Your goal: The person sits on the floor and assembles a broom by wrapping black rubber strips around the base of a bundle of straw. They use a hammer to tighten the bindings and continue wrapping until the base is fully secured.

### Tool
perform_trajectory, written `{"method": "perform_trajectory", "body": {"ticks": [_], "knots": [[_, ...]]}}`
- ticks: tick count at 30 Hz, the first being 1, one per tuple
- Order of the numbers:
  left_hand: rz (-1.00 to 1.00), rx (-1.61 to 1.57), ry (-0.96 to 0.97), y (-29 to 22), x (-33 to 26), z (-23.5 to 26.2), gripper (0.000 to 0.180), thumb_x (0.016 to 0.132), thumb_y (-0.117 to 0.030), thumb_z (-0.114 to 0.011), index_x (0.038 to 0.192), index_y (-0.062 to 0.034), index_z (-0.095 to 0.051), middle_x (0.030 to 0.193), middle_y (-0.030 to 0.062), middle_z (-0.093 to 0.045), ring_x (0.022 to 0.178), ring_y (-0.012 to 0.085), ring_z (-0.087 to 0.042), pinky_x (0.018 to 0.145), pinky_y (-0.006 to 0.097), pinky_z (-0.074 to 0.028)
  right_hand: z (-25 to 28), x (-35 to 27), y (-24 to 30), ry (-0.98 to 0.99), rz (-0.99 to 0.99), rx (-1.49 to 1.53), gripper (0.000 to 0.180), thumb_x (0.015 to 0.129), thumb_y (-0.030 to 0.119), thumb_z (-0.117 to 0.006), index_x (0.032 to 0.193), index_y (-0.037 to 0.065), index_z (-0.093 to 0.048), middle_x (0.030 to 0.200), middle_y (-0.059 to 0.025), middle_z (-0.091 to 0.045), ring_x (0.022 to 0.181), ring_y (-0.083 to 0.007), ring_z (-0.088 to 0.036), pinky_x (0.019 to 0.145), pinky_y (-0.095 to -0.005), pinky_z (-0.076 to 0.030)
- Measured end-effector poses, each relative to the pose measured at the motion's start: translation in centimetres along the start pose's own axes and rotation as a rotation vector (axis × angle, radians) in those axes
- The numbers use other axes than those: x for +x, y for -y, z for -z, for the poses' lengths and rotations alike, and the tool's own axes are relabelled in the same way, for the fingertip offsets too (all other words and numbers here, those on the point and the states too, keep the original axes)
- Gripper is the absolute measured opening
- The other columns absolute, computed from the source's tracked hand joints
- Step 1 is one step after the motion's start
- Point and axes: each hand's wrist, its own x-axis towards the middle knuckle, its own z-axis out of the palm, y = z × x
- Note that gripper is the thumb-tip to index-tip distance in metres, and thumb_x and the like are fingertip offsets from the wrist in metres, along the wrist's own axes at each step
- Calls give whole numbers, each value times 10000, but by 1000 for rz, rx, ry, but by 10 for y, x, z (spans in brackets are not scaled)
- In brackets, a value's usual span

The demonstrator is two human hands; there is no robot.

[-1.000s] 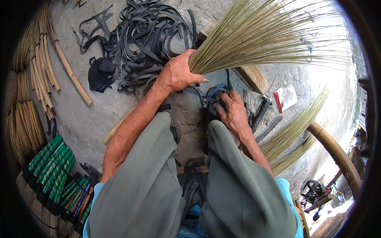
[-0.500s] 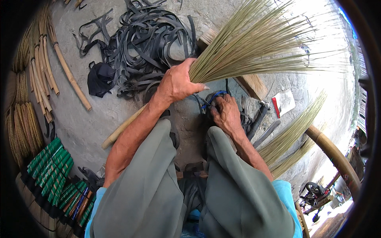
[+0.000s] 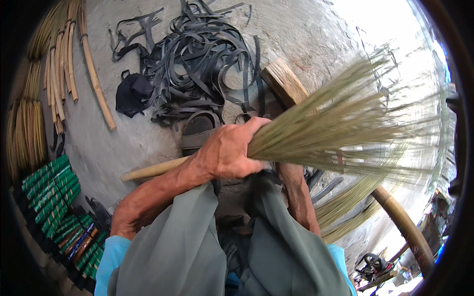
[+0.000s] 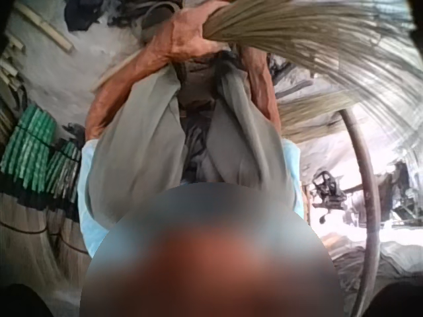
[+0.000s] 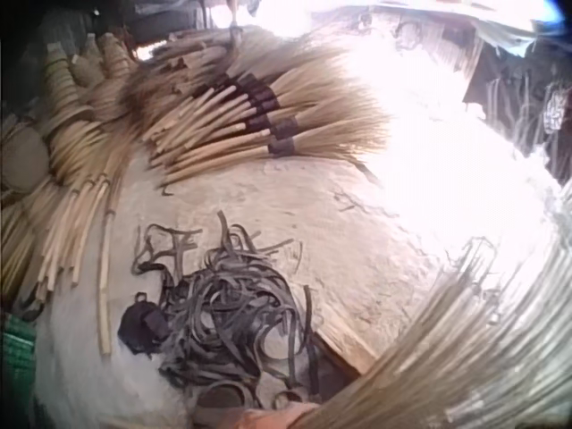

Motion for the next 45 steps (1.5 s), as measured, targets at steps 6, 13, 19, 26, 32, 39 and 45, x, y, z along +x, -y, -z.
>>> {"method": "perform_trajectory", "body": {"ticks": [6,13,19,26,32,39,45], "knots": [[-60,-178,-9,-17,-31,10,1176,767,-108,-932,1717,-72,-239,1203,223,-812,1117,398,-812,1003,456,-600,-2,-9,26,333,77,390,449,1073,337,-775,1371,19,-665,1288,-112,-691,1156,-202,-687,979,-379,-630],[-53,-210,-57,-18,-34,11,1029,779,-105,-930,1640,-25,-372,1220,207,-827,1156,312,-815,1024,414,-601,8,6,32,452,239,110,681,1047,561,-720,1404,-19,-681,1329,-234,-695,1205,-330,-698,1109,-458,-600],[-32,-233,31,-21,-36,19,781,801,-113,-921,1472,3,-537,1229,200,-829,1158,272,-819,1024,378,-608,11,-5,46,539,115,292,524,1061,404,-783,1388,5,-690,1275,-160,-684,1186,-245,-705,1061,-412,-639],[-96,-240,-11,-23,-42,15,885,787,-99,-929,1524,-29,-444,1230,187,-834,1142,283,-829,1025,378,-614,-10,-14,56,355,303,-149,299,1018,195,-847,1238,2,-783,1112,-114,-734,1017,-206,-743,855,-323,-643],[-87,-239,-33,-23,-45,13,901,773,-77,-930,1526,-48,-434,1267,213,-824,1182,304,-819,1039,387,-611,-22,-9,56,281,232,-168,179,1004,150,-857,1152,53,-829,1073,-43,-706,1011,-151,-710,837,-295,-601],[-104,-243,-4,-22,-46,15,831,772,-66,-931,1462,-33,-469,1267,223,-820,1209,304,-810,1049,374,-593,-23,-9,57,359,580,-321,223,976,148,-853,1189,83,-849,1130,-50,-680,1060,-180,-680,909,-323,-591],[-125,-255,-12,-23,-45,15,815,778,-56,-937,1454,-19,-482,1253,227,-818,1213,287,-806,1054,366,-584,-24,-16,64,340,596,-318,302,972,177,-834,1253,65,-832,1143,-56,-681,1086,-206,-672,937,-342,-592]]}}
